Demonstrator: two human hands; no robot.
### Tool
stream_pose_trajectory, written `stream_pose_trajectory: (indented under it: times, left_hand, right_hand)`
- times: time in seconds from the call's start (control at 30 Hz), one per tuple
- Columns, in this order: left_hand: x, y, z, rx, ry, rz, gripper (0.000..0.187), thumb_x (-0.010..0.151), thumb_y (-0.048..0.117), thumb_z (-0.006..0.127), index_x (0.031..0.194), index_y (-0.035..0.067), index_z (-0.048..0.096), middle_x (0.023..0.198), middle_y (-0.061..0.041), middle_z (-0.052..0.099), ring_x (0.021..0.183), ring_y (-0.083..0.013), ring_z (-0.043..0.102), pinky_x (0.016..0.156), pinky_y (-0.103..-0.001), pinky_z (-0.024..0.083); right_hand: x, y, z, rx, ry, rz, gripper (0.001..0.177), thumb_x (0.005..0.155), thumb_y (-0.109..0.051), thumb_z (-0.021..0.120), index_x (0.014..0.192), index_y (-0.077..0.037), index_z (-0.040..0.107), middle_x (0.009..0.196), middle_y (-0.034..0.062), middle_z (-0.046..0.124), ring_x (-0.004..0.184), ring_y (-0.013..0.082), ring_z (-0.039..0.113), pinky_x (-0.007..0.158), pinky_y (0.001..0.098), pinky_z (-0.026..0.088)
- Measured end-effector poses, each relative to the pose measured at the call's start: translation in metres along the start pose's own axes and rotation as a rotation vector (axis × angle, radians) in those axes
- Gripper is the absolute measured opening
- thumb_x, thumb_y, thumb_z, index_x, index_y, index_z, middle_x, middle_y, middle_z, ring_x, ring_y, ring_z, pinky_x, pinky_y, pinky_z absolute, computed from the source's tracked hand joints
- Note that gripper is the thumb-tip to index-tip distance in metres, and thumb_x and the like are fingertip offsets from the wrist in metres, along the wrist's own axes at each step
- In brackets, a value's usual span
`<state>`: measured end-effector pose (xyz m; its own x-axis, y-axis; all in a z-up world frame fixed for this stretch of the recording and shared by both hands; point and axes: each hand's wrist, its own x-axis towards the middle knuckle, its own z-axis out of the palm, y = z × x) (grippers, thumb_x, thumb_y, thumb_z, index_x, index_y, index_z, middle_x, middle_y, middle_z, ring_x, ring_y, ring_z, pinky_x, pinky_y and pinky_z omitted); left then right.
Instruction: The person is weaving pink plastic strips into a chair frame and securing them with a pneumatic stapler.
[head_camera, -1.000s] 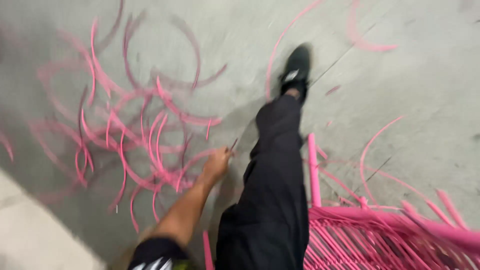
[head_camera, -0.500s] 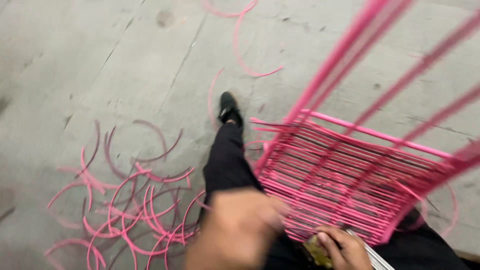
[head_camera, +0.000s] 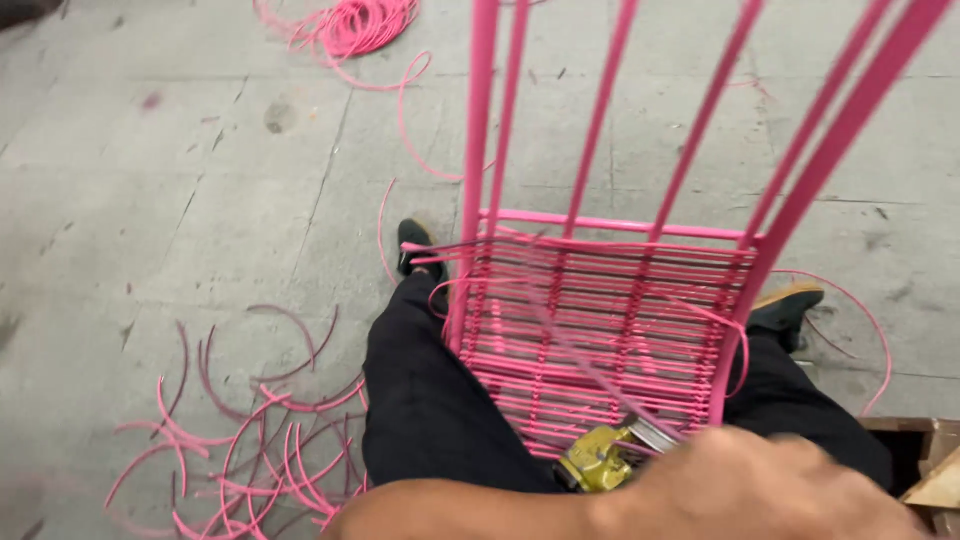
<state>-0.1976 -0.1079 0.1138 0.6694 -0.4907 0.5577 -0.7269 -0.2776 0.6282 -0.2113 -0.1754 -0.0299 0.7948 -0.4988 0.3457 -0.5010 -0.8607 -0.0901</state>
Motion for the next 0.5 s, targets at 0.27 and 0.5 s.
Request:
stream_pose_trajectory:
  times: [0.27,0.5]
  left_hand:
    - [-0.003,-0.021,-0.005,0.304,0.032,0.137,0.015,0.098,0.02,0.066,0.091,0.007,0.064,0.081,-0.007,0.064,0.07,-0.021,0.068,0.053,-0.035,0.05]
    - [0.013,-0.067,-0.019,0.198,-0.026,-0.032,0.011,0.089,0.018,0.067,0.098,0.011,0.069,0.087,-0.007,0.07,0.082,-0.0285,0.07,0.068,-0.045,0.054]
  right_hand:
    - [0.052,0.07,0.011,0.332,0.207,-0.374,0.013,0.084,-0.004,0.055,0.072,0.002,0.054,0.068,0.0081,0.05,0.069,0.0249,0.055,0.064,0.0344,0.044]
    - [0.1,0.132,0.024,0.879,-0.774,-0.196,0.027,0.096,-0.016,0.067,0.117,-0.002,0.078,0.08,0.0075,0.071,0.068,0.0139,0.068,0.063,0.028,0.059]
